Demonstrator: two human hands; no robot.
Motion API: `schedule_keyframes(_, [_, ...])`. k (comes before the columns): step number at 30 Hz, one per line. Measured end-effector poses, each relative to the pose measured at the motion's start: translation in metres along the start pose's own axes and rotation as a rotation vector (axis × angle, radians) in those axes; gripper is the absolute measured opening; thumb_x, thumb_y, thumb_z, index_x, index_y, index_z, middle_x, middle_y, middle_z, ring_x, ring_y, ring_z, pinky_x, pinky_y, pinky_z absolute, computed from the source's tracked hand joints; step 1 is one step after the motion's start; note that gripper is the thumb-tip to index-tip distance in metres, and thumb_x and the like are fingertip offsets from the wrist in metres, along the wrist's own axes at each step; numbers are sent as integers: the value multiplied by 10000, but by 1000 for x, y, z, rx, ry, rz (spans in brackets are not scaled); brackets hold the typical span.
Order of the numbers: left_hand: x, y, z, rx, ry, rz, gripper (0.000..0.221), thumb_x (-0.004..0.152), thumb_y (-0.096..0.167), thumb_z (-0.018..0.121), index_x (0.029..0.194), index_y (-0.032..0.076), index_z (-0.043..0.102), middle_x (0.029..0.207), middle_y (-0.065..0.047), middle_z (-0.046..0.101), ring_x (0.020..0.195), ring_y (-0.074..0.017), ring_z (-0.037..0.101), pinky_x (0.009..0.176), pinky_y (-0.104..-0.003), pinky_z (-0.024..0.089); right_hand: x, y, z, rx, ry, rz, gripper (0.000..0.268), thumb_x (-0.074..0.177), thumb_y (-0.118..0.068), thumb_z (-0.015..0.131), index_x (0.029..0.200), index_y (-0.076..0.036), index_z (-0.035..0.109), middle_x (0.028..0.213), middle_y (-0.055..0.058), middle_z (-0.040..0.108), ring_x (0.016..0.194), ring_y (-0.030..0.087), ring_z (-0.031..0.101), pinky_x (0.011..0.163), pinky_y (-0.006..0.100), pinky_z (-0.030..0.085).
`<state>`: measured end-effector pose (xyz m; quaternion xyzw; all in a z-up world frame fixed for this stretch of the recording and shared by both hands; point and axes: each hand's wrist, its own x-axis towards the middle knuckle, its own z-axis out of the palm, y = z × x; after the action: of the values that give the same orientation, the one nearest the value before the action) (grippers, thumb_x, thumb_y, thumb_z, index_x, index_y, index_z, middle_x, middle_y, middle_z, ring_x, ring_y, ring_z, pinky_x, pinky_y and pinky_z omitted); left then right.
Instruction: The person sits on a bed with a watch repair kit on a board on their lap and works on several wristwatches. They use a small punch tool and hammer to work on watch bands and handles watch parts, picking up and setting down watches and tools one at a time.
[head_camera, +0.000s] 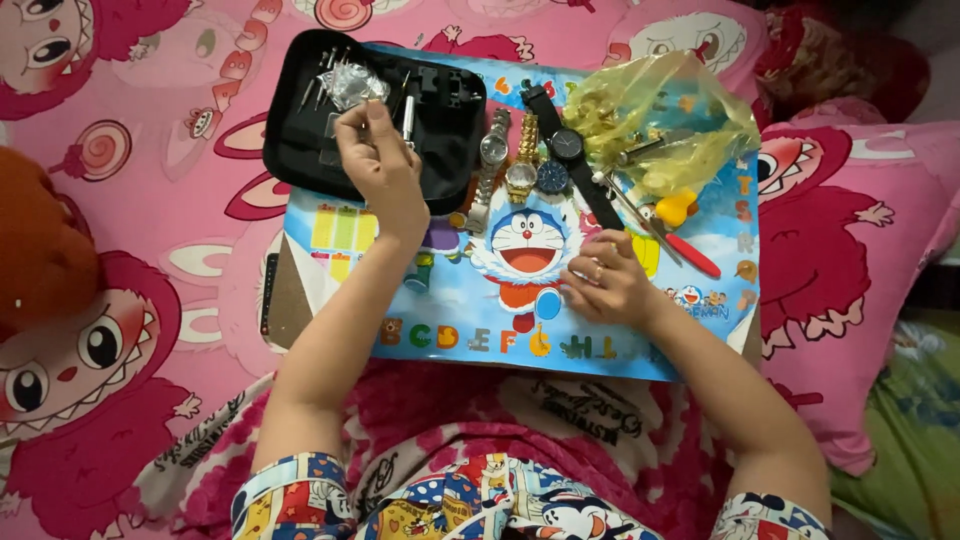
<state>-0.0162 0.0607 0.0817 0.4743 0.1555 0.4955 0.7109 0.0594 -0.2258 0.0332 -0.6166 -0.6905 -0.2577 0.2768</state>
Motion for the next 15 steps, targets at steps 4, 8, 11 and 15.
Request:
schedule_keyframes(4, [-7, -26, 1, 354, -37, 154, 152, 1056, 273, 634, 973, 146, 646, 708, 30, 611, 615, -40, 554, 550, -198, 393, -5, 9, 23, -135, 177, -126, 180, 978, -197, 713, 821, -115, 744, 825, 66, 639, 838, 157, 636, 889, 405, 508])
schedule_keyframes(8, [-33, -49, 6, 498, -306, 78, 146, 953, 215, 754, 897, 86, 713, 683, -77, 698, 592, -177, 673, 580, -310, 512, -11, 13, 32, -120, 77, -213, 205, 964, -173, 705, 770, -106, 694, 733, 79, 617, 740, 245, 645, 799, 433, 546])
schedule_keyframes(11, [-46, -69, 0, 627, -573, 85, 178, 864, 189, 798, 954, 50, 732, 719, -151, 710, 645, -319, 711, 597, -412, 541, 5, 8, 39, -103, 90, -262, 214, 983, -134, 636, 773, -99, 665, 740, 72, 601, 717, 246, 613, 782, 413, 528])
schedule_keyframes(15, [-67, -93, -11, 839, -853, 96, 274, 822, 174, 759, 1089, 112, 739, 864, -128, 755, 836, -359, 740, 756, -462, 571, 26, 6, 43, -40, 238, -58, 153, 877, -126, 735, 749, -88, 661, 748, 67, 640, 625, 240, 595, 669, 408, 494])
